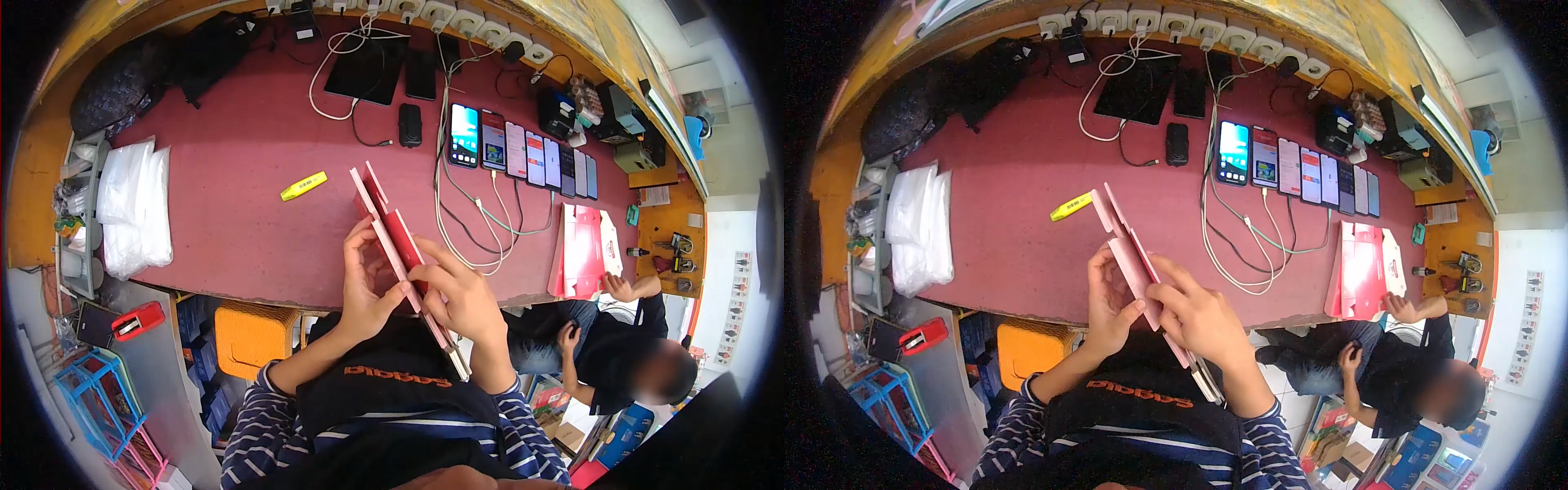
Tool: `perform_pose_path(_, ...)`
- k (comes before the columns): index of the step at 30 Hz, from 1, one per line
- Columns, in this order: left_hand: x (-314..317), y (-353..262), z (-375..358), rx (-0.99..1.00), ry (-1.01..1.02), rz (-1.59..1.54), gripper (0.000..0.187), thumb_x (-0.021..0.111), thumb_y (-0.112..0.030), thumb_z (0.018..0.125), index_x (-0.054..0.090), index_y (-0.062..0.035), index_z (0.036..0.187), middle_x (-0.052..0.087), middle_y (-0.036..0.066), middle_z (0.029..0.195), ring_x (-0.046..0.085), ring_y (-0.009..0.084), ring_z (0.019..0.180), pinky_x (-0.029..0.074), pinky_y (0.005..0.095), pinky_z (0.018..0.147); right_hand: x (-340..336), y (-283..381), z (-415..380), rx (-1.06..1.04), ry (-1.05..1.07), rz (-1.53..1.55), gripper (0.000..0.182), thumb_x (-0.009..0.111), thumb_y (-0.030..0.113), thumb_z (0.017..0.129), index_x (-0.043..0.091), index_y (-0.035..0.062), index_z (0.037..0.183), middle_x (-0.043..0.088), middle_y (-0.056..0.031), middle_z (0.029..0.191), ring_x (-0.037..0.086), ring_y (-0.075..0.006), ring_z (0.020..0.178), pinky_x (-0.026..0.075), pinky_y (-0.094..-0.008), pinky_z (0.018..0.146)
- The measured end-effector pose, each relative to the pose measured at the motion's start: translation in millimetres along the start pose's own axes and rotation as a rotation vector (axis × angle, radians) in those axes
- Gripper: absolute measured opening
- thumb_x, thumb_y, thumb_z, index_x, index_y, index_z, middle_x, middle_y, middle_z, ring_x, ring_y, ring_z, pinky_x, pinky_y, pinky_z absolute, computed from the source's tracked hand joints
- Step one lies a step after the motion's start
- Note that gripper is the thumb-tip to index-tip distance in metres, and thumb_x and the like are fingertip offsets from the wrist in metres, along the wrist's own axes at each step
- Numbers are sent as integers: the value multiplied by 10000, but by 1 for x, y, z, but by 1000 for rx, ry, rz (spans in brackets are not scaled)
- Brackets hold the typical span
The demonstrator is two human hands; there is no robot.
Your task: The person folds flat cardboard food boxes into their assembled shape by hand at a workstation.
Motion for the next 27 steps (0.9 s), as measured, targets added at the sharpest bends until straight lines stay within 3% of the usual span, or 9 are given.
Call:
perform_pose_path(14,-2,-1,-1,35,9,6,673,655,-159,715,231,-51,1227,161,136,1341,289,229,1207,354,396,937,-4,4,3,-72,51,-38,174,649,179,711,560,73,816,527,-111,1110,602,-274,672,495,-327,538)
perform_pose_path(20,-2,-1,-1,44,13,9,673,658,-168,719,231,-52,1226,160,135,1342,277,229,1215,350,398,942,-2,6,2,-18,-48,-17,154,633,157,720,568,67,826,509,-103,1144,606,-262,674,500,-324,535)
perform_pose_path(22,-2,-1,0,43,19,-3,674,658,-170,720,229,-52,1226,158,134,1343,273,228,1217,349,398,943,-2,2,-1,-37,102,-100,153,629,153,720,573,63,832,504,-98,1152,608,-250,672,500,-325,526)
perform_pose_path(27,-3,-1,0,21,35,-28,666,644,-145,719,224,-52,1227,152,128,1349,279,223,1217,344,394,950,-4,8,1,-34,88,-66,172,644,171,712,575,62,826,499,-92,1157,608,-238,667,494,-320,519)
Point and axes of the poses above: each hand's wrist, its own z-axis towards the middle knuckle, its own x-axis out of the palm, y = z × x, the point moved 1 cm from there along z, towards the middle knuckle
